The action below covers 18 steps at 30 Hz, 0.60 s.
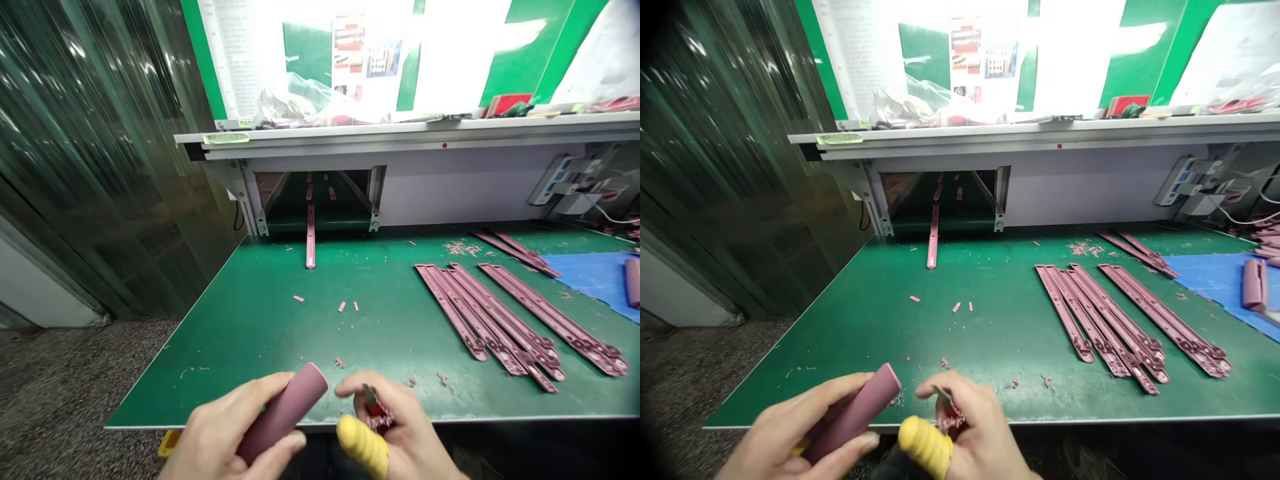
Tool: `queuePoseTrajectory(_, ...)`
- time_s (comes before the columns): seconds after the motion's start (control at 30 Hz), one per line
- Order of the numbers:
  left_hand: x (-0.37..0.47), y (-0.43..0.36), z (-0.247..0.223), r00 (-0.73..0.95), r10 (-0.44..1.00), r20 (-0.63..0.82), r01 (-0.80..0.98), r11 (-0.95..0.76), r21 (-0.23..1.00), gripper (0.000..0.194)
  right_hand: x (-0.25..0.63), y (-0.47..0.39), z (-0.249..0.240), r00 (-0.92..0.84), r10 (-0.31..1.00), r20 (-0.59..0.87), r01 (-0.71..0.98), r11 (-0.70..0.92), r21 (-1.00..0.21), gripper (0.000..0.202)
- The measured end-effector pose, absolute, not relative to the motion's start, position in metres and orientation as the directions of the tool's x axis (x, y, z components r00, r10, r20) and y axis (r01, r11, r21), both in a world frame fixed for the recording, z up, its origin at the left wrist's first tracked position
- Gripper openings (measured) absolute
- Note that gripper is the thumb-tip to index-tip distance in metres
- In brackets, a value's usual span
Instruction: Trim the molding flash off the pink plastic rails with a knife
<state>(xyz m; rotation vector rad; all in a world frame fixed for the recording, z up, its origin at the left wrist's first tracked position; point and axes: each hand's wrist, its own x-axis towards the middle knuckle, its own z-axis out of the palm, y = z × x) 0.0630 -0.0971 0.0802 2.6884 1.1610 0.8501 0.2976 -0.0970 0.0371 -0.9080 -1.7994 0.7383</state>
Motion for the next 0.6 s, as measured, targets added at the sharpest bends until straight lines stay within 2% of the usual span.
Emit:
queuePoseTrajectory(0.07, 0.071, -0.095, 0.08, 0.552, 0.694, 0.462, 0.677, -0.697, 0.238, 0.045, 0.299, -0.098, 0.038, -0.284, 0.816, 0.503, 0.287, 0.573, -0.768, 0.039)
queuePoseTrajectory(0.13, 0.073, -0.09, 0.084, 0.641, 0.618, 0.455, 0.678, -0.734, 0.041, 0.044, 0.306, -0.098, 0.044, -0.31, 0.803, 0.509, 0.395, 0.595, -0.7, 0.038)
queuePoseTrajectory(0.2, 0.067, -0.083, 0.093, 0.732, 0.537, 0.419, 0.644, -0.746, -0.169, 0.046, 0.316, -0.095, 0.052, -0.365, 0.817, 0.447, 0.483, 0.576, -0.659, 0.033)
queuePoseTrajectory(0.3, 0.056, -0.071, 0.108, 0.845, 0.464, 0.267, 0.533, -0.775, -0.339, 0.05, 0.327, -0.089, 0.059, -0.491, 0.797, 0.351, 0.544, 0.595, -0.591, 0.035)
queuePoseTrajectory(0.37, 0.052, -0.067, 0.116, 0.892, 0.42, 0.167, 0.452, -0.818, -0.355, 0.052, 0.326, -0.084, 0.059, -0.576, 0.746, 0.335, 0.58, 0.661, -0.476, 0.046)
queuePoseTrajectory(0.47, 0.056, -0.065, 0.126, 0.929, 0.346, 0.128, 0.369, -0.874, -0.317, 0.049, 0.317, -0.079, 0.055, -0.661, 0.663, 0.35, 0.605, 0.748, -0.273, 0.061)
queuePoseTrajectory(0.53, 0.06, -0.065, 0.132, 0.941, 0.318, 0.12, 0.339, -0.891, -0.303, 0.046, 0.311, -0.077, 0.053, -0.694, 0.624, 0.36, 0.606, 0.776, -0.177, 0.056)
queuePoseTrajectory(0.6, 0.061, -0.063, 0.137, 0.951, 0.295, 0.094, 0.31, -0.899, -0.308, 0.043, 0.309, -0.076, 0.053, -0.718, 0.594, 0.363, 0.591, 0.796, -0.133, 0.046)
